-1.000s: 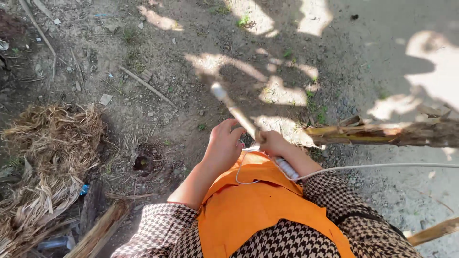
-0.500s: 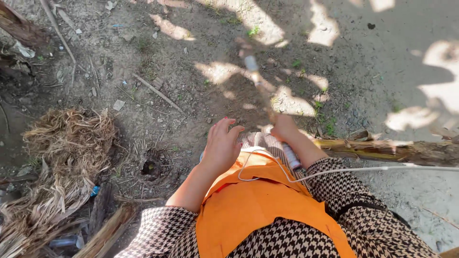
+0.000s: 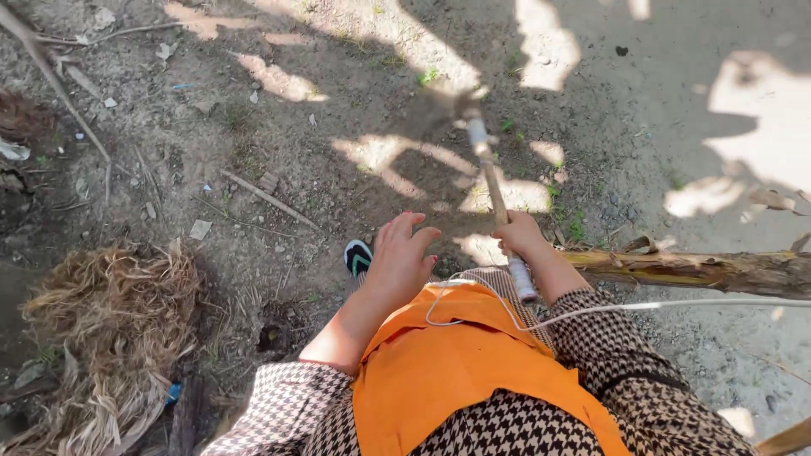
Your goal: The person sweeps the dirt ground around banana trees and a motorcycle using a long-handled brush, moving past various debris and buckets.
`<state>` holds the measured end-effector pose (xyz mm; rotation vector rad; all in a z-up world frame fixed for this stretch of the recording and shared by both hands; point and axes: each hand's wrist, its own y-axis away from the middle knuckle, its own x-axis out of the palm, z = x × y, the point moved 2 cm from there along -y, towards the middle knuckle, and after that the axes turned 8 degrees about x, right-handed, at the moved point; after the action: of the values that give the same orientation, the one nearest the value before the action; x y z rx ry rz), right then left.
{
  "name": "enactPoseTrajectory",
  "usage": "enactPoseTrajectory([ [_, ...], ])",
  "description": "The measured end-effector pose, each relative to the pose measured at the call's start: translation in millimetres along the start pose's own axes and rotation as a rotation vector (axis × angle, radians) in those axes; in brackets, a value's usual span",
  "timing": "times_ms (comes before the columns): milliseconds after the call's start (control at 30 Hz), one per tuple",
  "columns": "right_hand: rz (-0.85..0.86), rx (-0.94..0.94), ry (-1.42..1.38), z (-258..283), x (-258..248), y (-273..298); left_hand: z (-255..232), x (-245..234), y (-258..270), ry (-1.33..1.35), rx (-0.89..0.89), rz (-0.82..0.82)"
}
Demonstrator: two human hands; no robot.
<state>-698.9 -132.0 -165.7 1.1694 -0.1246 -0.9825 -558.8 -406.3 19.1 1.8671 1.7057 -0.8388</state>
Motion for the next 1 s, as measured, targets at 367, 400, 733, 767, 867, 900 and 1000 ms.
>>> enactPoseTrajectory([
  [367, 0.235, 0.252, -0.891, 122.0, 131.2, -80.7, 71.6, -43.7, -28.3, 0.135, 0.163, 0.202],
  [400, 0.230, 0.214, -0.830, 138.2, 142.5, -83.5, 76.7, -45.8, -30.3, 0.170, 0.137, 0.162],
  [733, 0.090, -0.087, -1.414, 203.3, 168.2, 34.1, 79.5, -118.9, -55.0, 0.479, 0.398, 0.046],
  [767, 0.100, -0.048, -1.477, 193.2, 171.9, 28.7, 83.4, -119.6, -52.5, 0.555, 0.395, 0.030],
  [867, 0.154, 0.054, -1.555, 175.3, 191.6, -0.7, 108.3, -104.7, -45.4, 0.666, 0.280, 0.033],
  [900, 0.200, 0.118, -1.576, 171.9, 200.6, -12.7, 119.3, -96.8, -43.2, 0.696, 0.167, 0.058],
  [1000, 0.533, 0.014, -1.420, 145.5, 243.7, -115.2, 125.4, -114.7, -47.3, 0.555, 0.060, 0.137],
])
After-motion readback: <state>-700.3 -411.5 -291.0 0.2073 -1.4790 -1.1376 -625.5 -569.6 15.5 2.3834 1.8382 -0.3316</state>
